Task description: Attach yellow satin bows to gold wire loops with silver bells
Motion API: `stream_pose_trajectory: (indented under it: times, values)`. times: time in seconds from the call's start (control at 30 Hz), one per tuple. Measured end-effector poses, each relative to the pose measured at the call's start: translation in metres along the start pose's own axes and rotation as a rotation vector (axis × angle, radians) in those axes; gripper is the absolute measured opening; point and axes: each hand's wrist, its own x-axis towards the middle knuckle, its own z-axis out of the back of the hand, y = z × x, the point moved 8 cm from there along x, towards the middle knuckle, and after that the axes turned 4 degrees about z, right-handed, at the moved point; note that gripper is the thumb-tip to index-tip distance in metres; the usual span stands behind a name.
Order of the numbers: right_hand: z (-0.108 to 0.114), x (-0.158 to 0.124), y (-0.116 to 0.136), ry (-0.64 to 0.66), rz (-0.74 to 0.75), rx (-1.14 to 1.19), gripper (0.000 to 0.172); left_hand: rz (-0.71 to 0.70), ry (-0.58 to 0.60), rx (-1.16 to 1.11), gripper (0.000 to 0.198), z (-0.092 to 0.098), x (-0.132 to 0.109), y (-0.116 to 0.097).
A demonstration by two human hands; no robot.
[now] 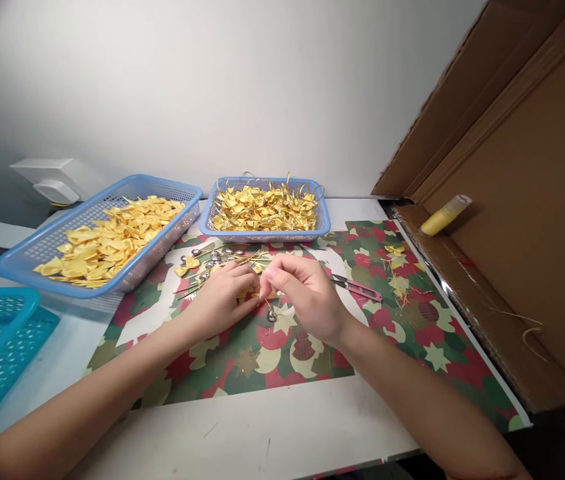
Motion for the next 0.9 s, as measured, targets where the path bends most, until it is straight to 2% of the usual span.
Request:
stream_pose_trajectory:
  times: [0.1,0.17,0.23,0.3,0.4,0.6,0.73,0.9]
  values:
    - [0.003,-0.006,-0.012,-0.067,0.030,-0.169,0.031,0.133,0.015,-0.292,0.010,-0.002,-0.002,0.004]
    - [0.000,-0.014,-0.027,-0.057,0.021,-0.274,0.025,0.225,0.066,-0.508,0.014,-0.010,-0.005,0.004]
    - [-0.003,-0.025,-0.047,-0.042,-0.053,-0.253,0.023,0.272,0.103,-0.691,0.018,-0.018,-0.009,0.002]
    - [0.000,-0.036,-0.064,-0.098,-0.130,-0.176,0.025,0.286,0.094,-0.780,0.018,-0.022,-0.010,0.001]
    - [0.006,-0.048,-0.078,-0.211,-0.186,-0.090,0.026,0.295,0.046,-0.776,0.016,-0.026,-0.011,0.005]
    - [0.008,-0.059,-0.092,-0.334,-0.254,0.055,0.027,0.348,0.011,-0.835,0.019,-0.034,-0.014,0.011]
    - [0.004,-0.062,-0.098,-0.342,-0.281,0.158,0.027,0.343,-0.007,-0.834,0.019,-0.034,-0.016,0.009]
    - [0.006,-0.060,-0.087,-0.312,-0.228,0.063,0.024,0.281,-0.010,-0.770,0.016,-0.032,-0.015,0.004]
